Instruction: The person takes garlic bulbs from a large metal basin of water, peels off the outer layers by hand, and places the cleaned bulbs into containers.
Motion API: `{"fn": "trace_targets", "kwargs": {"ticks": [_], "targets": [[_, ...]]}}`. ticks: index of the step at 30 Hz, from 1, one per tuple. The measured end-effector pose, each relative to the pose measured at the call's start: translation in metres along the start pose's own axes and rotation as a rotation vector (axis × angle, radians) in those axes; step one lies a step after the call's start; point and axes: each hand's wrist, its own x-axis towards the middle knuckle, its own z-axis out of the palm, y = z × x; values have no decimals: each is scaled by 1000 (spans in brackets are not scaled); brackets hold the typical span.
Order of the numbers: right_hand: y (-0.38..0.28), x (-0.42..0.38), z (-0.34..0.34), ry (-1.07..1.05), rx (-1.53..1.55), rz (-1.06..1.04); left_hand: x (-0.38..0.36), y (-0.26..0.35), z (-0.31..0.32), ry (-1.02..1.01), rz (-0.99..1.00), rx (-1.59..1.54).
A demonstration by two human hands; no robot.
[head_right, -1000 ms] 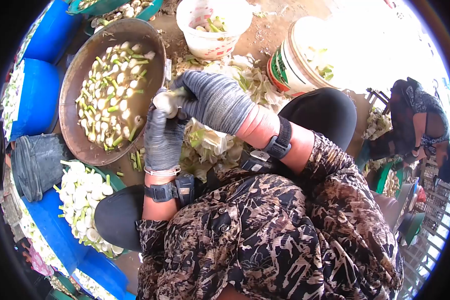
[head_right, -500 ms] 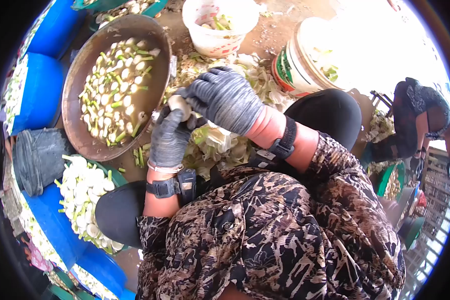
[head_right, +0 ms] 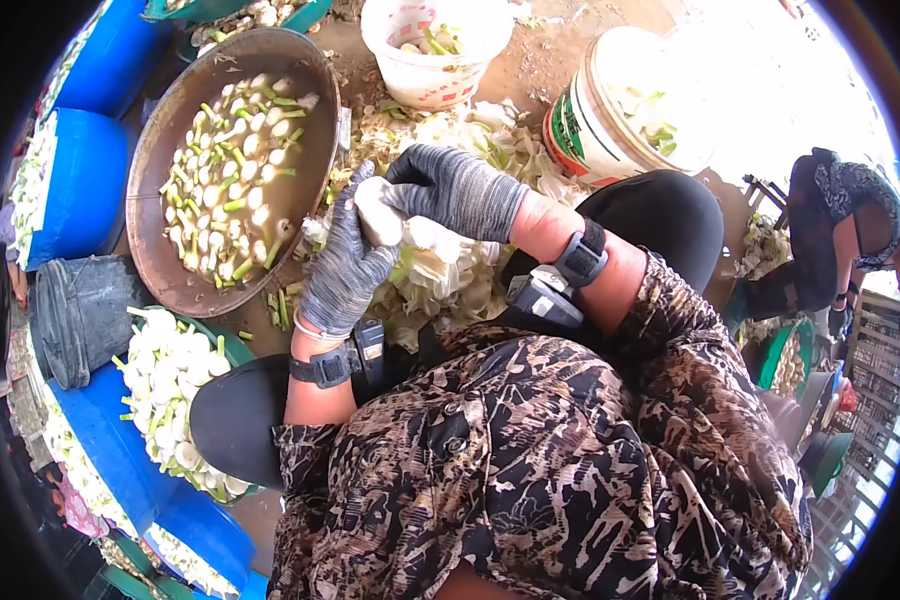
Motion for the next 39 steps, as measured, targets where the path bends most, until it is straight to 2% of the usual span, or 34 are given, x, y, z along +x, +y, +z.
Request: {"fn": "trace_targets", "kwargs": {"ticks": [2, 3, 4, 5, 6, 8, 9, 11, 12, 13, 14, 15, 16, 17, 18, 19, 20, 21, 22, 24, 25, 26, 28, 29, 30, 31, 32, 35, 36, 37, 38, 39], "targets": [[-3, -3, 0, 58, -116, -54, 1, -3, 8, 24, 45, 28], [-5, -4, 3, 170, -318, -205, 2, -2, 12, 9, -102, -285], [-7, -4, 2, 171, -316, -201, 2, 0, 14, -6, -253, -596], [-9, -4, 2, 180, -463, -264, 7, 0, 10, -1, -266, -380], [-10, -3, 2, 189, -611, -327, 9, 4, 10, -4, -269, -378], [-6, -4, 3, 240, -536, -264, 12, 9, 13, 52, -141, 46], [3, -1, 1, 215, -426, -121, 12, 8, 13, 80, -14, 180], [30, 9, -6, 135, -252, 106, 15, 8, 16, 106, 12, 72], [14, 12, -14, 114, 182, 447, 16, 7, 17, 135, 37, -35], [18, 14, -20, 112, 283, 516, 17, 3, 14, 127, 83, 113], [23, 17, -27, 109, 385, 582, 17, 3, 16, 123, 85, 112], [19, 17, -34, -35, 169, 604, 15, 5, 18, 89, -91, -258], [46, 13, -33, -69, -82, 414, 15, 5, 19, 53, -269, -628], [72, 10, -31, -57, -348, 230, 15, 3, 19, 69, -246, -765], [73, 3, -30, -3, -522, 86, 16, -7, 19, 73, -243, -766], [53, 3, -29, -189, -756, 90, 19, -17, 19, 143, -285, -858], [30, -5, -30, -244, -650, 326, 21, -27, 18, 213, -325, -948], [21, -9, -29, -310, -668, 402, 24, -21, 16, 283, -310, -1135], [16, -12, -28, -378, -685, 476, 27, -20, 14, 291, -300, -1132], [19, -24, -18, -139, -787, 229, 31, -19, 7, 368, -414, -707], [23, -20, -18, -70, -557, 153, 33, -10, 17, 440, -317, -580], [51, -15, -11, 69, -263, -71, 29, 0, 22, 362, -284, -434], [18, -9, -6, 106, 167, -9, 30, 3, 40, 218, -232, -372], [9, -8, -2, 195, 196, 135, 30, 6, 46, 178, -223, -390], [28, -5, -9, 242, -180, -73, 31, 7, 52, 140, -215, -407], [0, -3, -19, 340, 55, 132, 22, -3, 57, 145, -194, -511], [17, -1, -42, 414, 426, 102, 16, -6, 54, 163, -223, -491], [26, 3, -158, 732, -274, -92, 10, -13, 34, 262, -243, -572], [30, -3, -202, 731, -693, 179, 6, -21, 27, 337, -277, -594], [6, 9, -212, 699, -1046, 548, 5, -26, 22, 414, -309, -618], [10, 17, -215, 819, -1403, 525, 4, -29, 17, 426, -306, -624], [14, 34, -211, 826, -1407, 332, 1, -31, 12, 493, -327, -697]]}}
